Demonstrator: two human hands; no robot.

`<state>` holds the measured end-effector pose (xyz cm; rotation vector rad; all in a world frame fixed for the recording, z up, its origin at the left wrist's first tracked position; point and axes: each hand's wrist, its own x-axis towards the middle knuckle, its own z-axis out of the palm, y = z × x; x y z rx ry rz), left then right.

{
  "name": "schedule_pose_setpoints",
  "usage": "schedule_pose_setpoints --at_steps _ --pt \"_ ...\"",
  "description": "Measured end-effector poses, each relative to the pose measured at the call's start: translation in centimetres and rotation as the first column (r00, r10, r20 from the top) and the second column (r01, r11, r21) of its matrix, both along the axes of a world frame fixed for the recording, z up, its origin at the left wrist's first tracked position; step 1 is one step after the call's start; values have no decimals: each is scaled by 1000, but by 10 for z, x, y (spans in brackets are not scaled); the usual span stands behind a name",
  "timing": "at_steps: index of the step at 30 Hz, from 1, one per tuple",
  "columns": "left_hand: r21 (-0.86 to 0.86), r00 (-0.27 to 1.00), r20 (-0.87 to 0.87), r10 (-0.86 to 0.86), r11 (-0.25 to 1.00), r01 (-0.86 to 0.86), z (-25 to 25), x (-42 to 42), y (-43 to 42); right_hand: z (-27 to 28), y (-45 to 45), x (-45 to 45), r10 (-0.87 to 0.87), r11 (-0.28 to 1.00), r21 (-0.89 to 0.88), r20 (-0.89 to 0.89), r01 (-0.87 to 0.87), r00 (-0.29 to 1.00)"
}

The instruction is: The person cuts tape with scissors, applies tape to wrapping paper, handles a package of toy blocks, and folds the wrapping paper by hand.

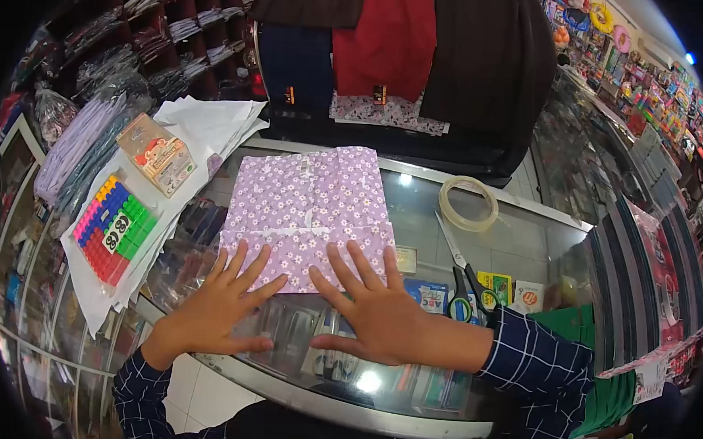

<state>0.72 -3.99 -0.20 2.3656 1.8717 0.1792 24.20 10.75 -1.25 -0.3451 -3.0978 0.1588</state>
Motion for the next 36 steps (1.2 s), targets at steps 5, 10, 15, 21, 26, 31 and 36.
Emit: schedule_pose_setpoints --at_steps 5,10,15,21,26,31,36 --pt "-48 999 -26 32 998 -33 6 0 2 5 5 21 -122 992 -27 44 123 992" --pt "-72 996 10 87 994 -86 7 2 2 10 7 35 -180 984 32 81 177 980" --pt "-30 988 -52 148 988 -150 6 9 -3 11 15 40 -150 987 -52 -4 150 989" --pt "14 926 -117 360 932 -361 21 15 26 27 69 23 -152 931 -349 -102 108 983" --pt "392 997 -57 58 919 -31 4 1 49 16 82 19 -129 951 -303 -233 54 964" --pt "217 985 157 73 970 -107 20 13 49 27 70 19 -125 943 -333 -356 -1 926" --pt "486 997 71 28 872 -59 36 32 50 36 74 15 -22 926 -330 -536 -185 844"
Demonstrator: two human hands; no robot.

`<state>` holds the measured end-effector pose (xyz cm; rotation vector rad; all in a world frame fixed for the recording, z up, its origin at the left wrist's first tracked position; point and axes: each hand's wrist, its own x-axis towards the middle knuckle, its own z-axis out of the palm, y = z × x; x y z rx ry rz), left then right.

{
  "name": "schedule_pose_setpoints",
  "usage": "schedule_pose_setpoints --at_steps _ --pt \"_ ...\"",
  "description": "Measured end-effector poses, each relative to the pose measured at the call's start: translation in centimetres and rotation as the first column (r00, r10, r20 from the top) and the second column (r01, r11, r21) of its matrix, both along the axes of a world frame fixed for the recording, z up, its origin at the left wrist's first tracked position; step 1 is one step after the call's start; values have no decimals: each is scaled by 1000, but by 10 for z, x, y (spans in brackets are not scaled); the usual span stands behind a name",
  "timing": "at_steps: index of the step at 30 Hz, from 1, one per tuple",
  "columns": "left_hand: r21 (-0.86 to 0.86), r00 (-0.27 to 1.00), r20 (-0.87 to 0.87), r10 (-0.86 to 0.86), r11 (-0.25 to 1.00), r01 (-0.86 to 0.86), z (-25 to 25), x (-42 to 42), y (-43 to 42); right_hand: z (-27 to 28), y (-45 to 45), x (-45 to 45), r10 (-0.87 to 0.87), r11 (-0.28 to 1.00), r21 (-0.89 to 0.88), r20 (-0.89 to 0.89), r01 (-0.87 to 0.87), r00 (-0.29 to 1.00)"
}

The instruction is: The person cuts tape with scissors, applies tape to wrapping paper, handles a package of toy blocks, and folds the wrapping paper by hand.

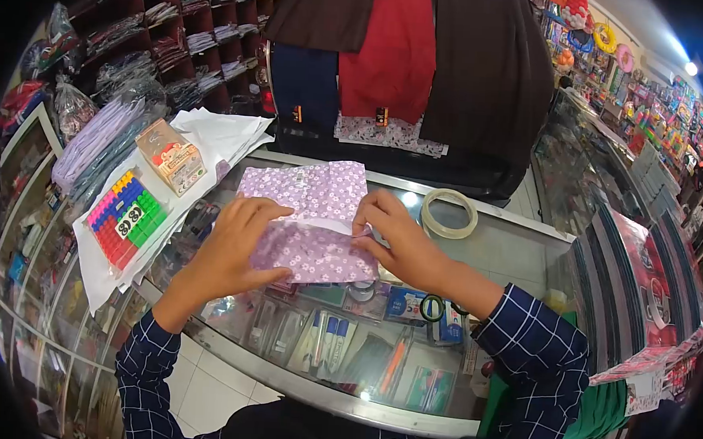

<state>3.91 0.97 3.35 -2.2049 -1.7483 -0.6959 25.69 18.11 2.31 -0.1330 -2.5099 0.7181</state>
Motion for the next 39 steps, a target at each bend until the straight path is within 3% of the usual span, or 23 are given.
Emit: schedule_pose_setpoints --at_steps 3,7,13,14,17,18,21,22,25,26,29,30,33,34,37,39 --pt "33 995 -101 22 999 -19 7 14 -4 8 2 7 194 981 37 -25 -193 981" --pt "-10 992 -124 -26 1000 25 18 31 -16 14 -2 16 320 935 -181 53 -306 946" --pt "-298 994 17 -104 949 104 18 46 -21 -11 -11 24 269 874 -414 -24 -255 963" --pt "-433 998 45 -43 900 58 24 50 -20 -16 -16 26 233 859 -457 -50 -230 971" --pt "-446 985 157 68 895 9 18 53 -17 -24 -22 29 245 848 -506 110 -158 963" --pt "-396 972 234 21 915 75 15 50 -14 -22 -24 31 273 864 -481 206 -146 940" --pt "-669 986 162 46 740 76 26 45 0 -26 -26 32 291 920 -327 208 -214 934" --pt "-787 988 138 64 613 70 33 46 4 -24 -25 31 310 918 -331 257 -218 915" --pt "-681 983 119 -139 710 182 30 46 4 -8 -33 35 245 942 -319 437 -105 866" --pt "-797 987 120 -109 582 161 34 49 11 -17 -31 34 272 945 -272 346 -182 898" --pt "-689 890 239 -389 578 437 13 42 22 -32 -31 30 255 963 -154 242 -223 936" --pt "-748 888 272 -372 498 438 19 45 27 -28 -33 30 240 965 -179 299 -193 924" --pt "-751 875 343 -342 460 475 16 46 36 -30 -35 28 196 980 -96 283 -176 939" --pt "-562 803 474 -362 578 592 7 47 34 -31 -36 27 183 981 -106 272 -160 945" --pt "-667 708 684 172 540 513 17 58 28 -33 -37 26 147 984 -134 238 -117 960" --pt "-609 613 750 249 623 492 8 57 26 -33 -37 25 126 986 -134 235 -96 964"
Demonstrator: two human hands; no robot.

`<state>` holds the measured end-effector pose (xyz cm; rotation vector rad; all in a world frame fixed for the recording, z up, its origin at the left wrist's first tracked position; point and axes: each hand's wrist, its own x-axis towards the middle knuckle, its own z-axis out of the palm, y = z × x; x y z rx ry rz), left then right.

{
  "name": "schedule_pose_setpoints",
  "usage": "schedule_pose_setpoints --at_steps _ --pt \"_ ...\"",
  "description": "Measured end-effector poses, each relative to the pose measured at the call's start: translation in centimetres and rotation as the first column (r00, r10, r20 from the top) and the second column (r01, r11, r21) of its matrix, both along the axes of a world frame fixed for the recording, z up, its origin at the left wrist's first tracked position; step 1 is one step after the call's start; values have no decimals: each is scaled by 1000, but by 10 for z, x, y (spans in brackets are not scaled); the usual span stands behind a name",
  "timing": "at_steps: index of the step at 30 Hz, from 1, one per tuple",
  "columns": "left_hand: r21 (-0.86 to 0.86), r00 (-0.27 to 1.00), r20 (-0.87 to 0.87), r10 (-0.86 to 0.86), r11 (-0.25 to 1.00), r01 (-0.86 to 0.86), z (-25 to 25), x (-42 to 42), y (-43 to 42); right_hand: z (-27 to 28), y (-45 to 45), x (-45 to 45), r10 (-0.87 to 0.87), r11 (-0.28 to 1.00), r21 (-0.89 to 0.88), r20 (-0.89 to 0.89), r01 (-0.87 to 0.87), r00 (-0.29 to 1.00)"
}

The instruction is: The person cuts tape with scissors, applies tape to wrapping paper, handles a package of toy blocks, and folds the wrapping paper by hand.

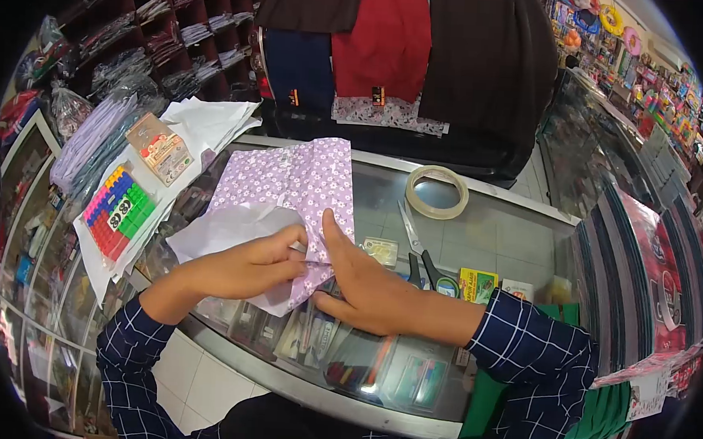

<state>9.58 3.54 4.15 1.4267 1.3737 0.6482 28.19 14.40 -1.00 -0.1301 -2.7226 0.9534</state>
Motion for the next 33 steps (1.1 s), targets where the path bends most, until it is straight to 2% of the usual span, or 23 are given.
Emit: schedule_pose_setpoints --at_steps 3,5,7,8,9,10,11,12,14,15,18,19,21,24,26,27,30,31,33 --pt "-76 967 181 178 983 -167 -6 -4 1 -2 -2 0 -23 999 39 -76 26 997" --pt "-104 946 222 236 971 -217 -3 -6 4 -2 -2 1 -6 996 92 -181 23 983" --pt "-137 933 237 270 960 -243 -4 -12 6 -2 -4 2 13 967 255 -71 6 997" --pt "-102 943 213 257 965 -240 -3 -13 5 -2 -5 4 14 943 332 -14 -9 1000" --pt "-69 951 188 243 970 -234 -5 -13 2 -5 -5 2 15 947 322 -42 -1 999" --pt "-36 960 163 229 973 -226 -7 -12 -1 -6 -6 3 1 928 372 4 -2 1000" --pt "249 966 -128 224 950 -187 -6 -8 -9 -5 -7 3 -18 907 420 48 -4 999" --pt "408 911 -324 255 907 -108 -5 -6 -14 -4 -8 2 -40 884 467 91 -8 995" --pt "628 674 -630 386 764 149 -4 -5 -20 -8 -6 1 -40 875 484 113 -20 993" --pt "601 633 -672 385 783 162 -7 -4 -24 -9 -5 1 -39 870 493 126 -28 991" --pt "262 632 -761 147 961 92 -8 4 -35 -6 1 1 -12 882 468 146 -59 989" --pt "343 581 -785 214 931 122 -13 9 -40 -3 4 1 7 893 444 134 -67 991" --pt "395 572 -788 227 900 187 -10 15 -47 3 10 1 42 915 395 111 -83 993" --pt "438 549 -797 250 867 240 -18 22 -51 8 20 -1 66 954 277 184 -116 981" --pt "441 485 -832 270 852 282 -22 27 -53 6 24 -2 80 933 333 173 -135 982" --pt "351 416 -888 194 871 344 -26 27 -53 4 25 -1 82 918 371 173 -142 981" --pt "395 517 -826 223 884 250 -42 21 -58 2 21 -1 57 888 444 157 -122 986" --pt "391 491 -842 222 879 272 -41 19 -58 2 19 0 43 881 461 145 -105 989" --pt "388 533 -822 203 883 263 -36 15 -55 -1 16 1 27 862 499 117 -82 993"
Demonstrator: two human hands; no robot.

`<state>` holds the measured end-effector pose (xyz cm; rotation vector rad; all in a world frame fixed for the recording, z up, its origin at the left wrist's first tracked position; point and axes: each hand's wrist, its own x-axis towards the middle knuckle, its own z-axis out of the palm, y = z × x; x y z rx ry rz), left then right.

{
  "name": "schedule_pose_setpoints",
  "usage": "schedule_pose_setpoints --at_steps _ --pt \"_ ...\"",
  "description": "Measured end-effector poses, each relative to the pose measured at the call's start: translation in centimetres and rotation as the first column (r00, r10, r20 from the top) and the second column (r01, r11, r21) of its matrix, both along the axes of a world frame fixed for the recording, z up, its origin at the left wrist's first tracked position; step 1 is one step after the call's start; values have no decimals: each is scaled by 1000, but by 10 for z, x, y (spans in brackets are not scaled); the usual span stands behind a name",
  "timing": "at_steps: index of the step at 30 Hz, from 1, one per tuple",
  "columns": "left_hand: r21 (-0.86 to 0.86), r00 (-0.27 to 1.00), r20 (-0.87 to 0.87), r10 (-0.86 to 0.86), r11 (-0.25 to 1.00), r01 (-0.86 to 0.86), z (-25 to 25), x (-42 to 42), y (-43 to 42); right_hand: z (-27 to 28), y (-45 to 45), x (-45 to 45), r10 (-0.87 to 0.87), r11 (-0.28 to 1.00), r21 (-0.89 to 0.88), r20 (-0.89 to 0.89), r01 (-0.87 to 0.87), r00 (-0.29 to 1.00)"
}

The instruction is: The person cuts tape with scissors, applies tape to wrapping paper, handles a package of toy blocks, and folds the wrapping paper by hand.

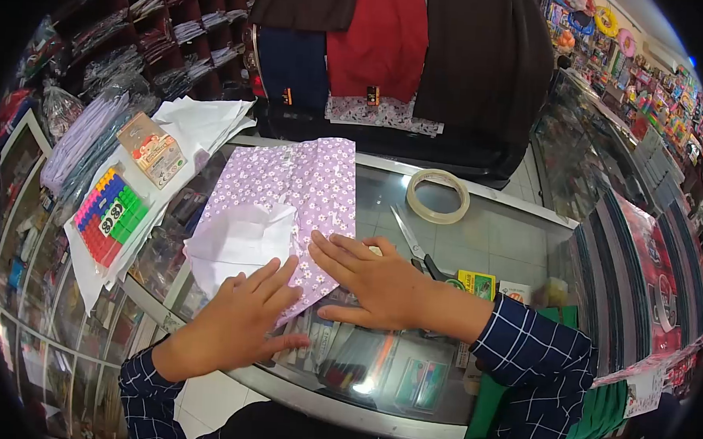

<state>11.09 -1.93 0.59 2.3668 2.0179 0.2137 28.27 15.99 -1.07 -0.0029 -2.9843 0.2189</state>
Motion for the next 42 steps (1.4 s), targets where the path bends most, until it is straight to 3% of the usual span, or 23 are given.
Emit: schedule_pose_setpoints --at_steps 2,5,8,11,15,18,21,25,26,29,30,32,38,41,42 --pt "7 1000 9 -3 1000 3 8 -1 3 -2 -2 0 -6 1000 27 -24 7 1000" --pt "-222 983 160 96 973 -59 35 1 17 -3 -3 1 -11 998 59 -43 13 999" --pt "-135 990 106 92 988 -77 36 -4 37 -5 -2 1 -6 997 79 -52 10 999" --pt "119 994 -99 37 993 -25 11 -9 39 -6 -2 1 -6 998 63 -79 11 997" --pt "16 997 -78 16 1000 -15 14 -10 46 -9 -1 2 5 997 83 -74 1 997" --pt "116 996 -80 -33 992 42 10 -13 52 -8 0 3 14 1000 28 -44 -13 999" --pt "-107 997 -63 32 994 -38 -2 -21 47 1 2 9 27 999 -47 58 -25 998" --pt "-264 993 -50 110 957 -120 15 -16 53 29 -3 29 4 995 -101 260 23 966" --pt "-192 990 -99 104 974 -121 14 -14 51 33 -3 30 7 992 -124 296 32 955" --pt "-171 980 108 168 974 -148 23 -21 62 39 1 30 14 987 -152 364 45 931" --pt "34 941 301 154 985 -172 19 -22 67 38 2 29 17 990 -136 366 35 930" --pt "-211 782 509 359 933 -292 24 -29 82 37 2 29 18 993 -117 365 26 931" --pt "-63 809 537 240 967 -246 -3 -58 121 36 1 29 17 996 -92 364 17 931" --pt "-174 636 709 304 950 -259 0 -58 124 33 1 30 17 997 -77 346 11 938" --pt "-132 669 692 271 959 -251 -4 -60 124 33 1 30 17 997 -78 343 11 939"
